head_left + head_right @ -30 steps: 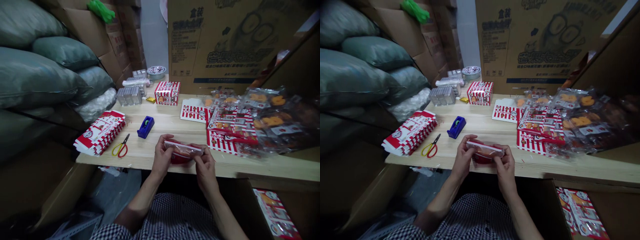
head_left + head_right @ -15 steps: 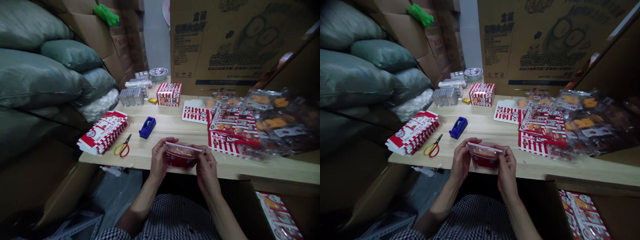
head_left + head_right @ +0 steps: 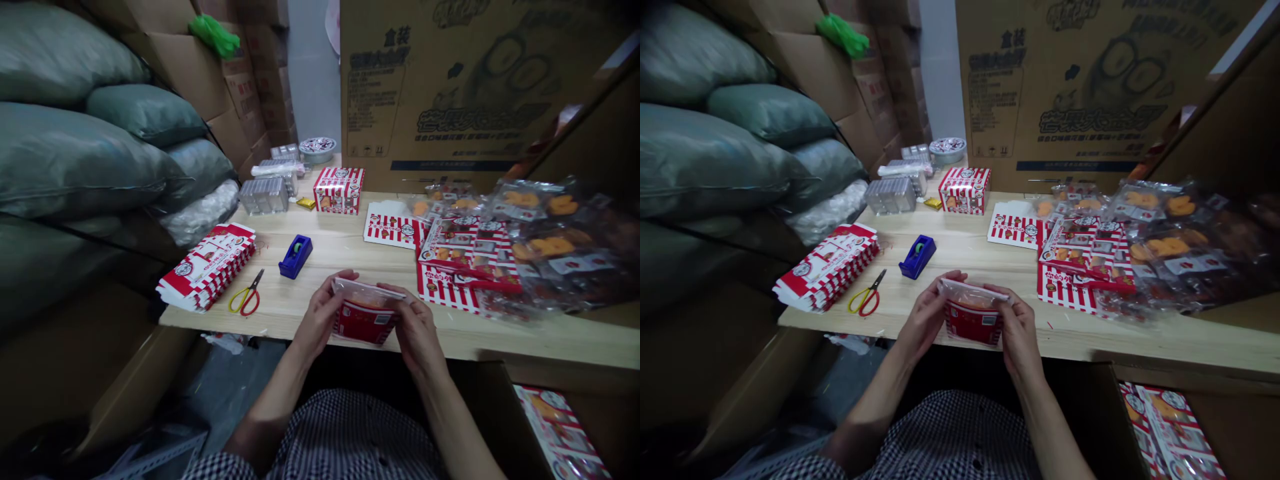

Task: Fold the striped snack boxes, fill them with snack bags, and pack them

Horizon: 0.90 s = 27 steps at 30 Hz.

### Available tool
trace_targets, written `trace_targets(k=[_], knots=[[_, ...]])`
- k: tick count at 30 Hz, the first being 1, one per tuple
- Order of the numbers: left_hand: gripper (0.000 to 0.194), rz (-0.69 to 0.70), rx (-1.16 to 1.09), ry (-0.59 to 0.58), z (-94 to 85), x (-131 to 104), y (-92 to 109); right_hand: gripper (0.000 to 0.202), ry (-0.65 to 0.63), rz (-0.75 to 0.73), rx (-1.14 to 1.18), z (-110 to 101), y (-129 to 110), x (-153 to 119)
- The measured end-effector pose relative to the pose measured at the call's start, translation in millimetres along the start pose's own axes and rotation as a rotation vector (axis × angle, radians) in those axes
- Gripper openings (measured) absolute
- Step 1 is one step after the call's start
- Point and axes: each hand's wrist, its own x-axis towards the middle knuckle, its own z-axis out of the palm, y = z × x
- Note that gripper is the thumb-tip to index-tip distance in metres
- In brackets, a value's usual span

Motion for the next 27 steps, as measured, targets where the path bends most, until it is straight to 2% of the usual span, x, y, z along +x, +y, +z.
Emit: trace_targets(k=[2,4,10,14,16,19,22,24,27], knots=[[0.043,-0.014,-0.088,-0.039,-5.5,-1,0,0.022,0.012,-0.036,-0.015,1,1,0],[0.039,-0.023,-0.131,-0.028,-9.5,-1,-1,0.018,-0.001,-0.072,-0.035,2,2,0],[0.031,-0.070,-0.042,0.007,-10.9,6,2,0.019,-0.046,-0.081,-0.069,2,5,-4],[0.033,-0.119,-0.055,0.038,-9.1,15,6,0.036,-0.167,-0.003,0.093,-7,-1,-4],[0.035,-0.107,-0.039,0.059,-7.8,19,5,0.042,-0.229,0.047,0.185,-13,-3,-5],[0.032,-0.042,0.093,0.050,-6.6,24,2,0.040,-0.223,0.072,0.218,-18,-3,-7],[0.028,0.002,0.198,0.005,-6.9,26,0,0.047,-0.229,0.078,0.220,-19,1,-8],[0.032,0.002,0.161,0.000,-6.9,28,1,0.048,-0.237,0.087,0.223,-18,2,-7],[0.047,-0.014,0.067,0.051,-5.1,32,2,0.048,-0.237,0.125,0.229,-17,2,-3]])
